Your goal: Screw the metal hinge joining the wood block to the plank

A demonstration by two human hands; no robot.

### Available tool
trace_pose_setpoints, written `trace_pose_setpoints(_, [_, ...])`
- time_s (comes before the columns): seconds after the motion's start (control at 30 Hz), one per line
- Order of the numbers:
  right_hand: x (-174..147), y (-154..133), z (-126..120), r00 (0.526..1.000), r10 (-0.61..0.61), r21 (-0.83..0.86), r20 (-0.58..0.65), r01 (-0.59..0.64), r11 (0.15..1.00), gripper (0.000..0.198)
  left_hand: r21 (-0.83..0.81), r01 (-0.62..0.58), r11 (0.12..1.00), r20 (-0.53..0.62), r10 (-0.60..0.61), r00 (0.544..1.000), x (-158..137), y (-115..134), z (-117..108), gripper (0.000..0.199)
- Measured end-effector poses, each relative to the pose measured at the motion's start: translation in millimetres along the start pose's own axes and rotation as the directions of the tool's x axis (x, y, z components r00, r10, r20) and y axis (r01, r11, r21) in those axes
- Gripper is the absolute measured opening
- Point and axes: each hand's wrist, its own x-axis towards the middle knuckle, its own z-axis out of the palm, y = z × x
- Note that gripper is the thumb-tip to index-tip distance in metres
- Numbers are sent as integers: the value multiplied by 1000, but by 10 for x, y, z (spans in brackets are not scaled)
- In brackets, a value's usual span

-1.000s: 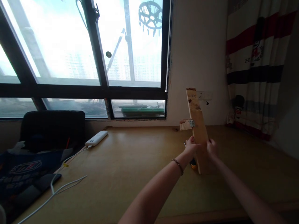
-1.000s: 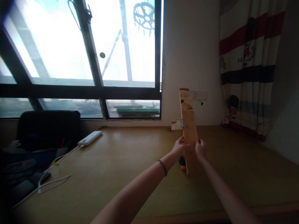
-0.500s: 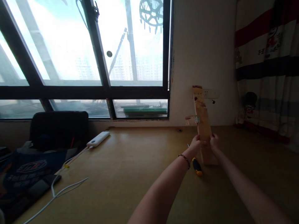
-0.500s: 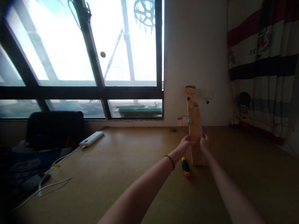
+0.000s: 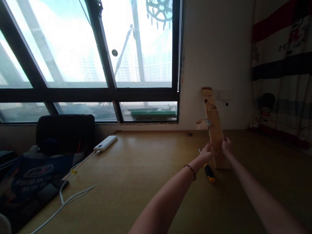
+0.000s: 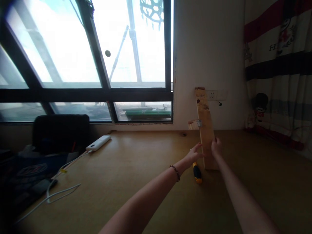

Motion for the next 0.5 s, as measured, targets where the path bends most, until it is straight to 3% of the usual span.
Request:
trace_pose_setpoints(0.2, [-122, -72, -82, 998, -38, -172, 53, 47, 984, 43, 260, -198, 945, 153, 162, 975, -629, 45, -719, 58])
trace_pose_setpoints(0.27, [-220, -193, -123, 992, -122, -233, -22, 113, 966, 47, 326, -248, 912, 177, 198, 964, -869, 72, -1018, 56])
trace_pose_setpoints(0.33, [-400, -389, -138, 953, -250, -238, -171, 206, 949, 50, 378, -294, 878, 182, 241, 953, -1103, 96, -1304, 52])
trace_pose_setpoints(0.4, [-707, -652, -88, 909, -313, -151, -275, 280, 948, 50, 407, -293, 865, 151, 253, 956, -1308, 117, -1553, 49])
trace_pose_setpoints(0.5, [-1436, -1094, 179, 952, -225, 163, -207, 261, 952, 47, 380, -255, 889, 41, 259, 965, -1518, 129, -1829, 43])
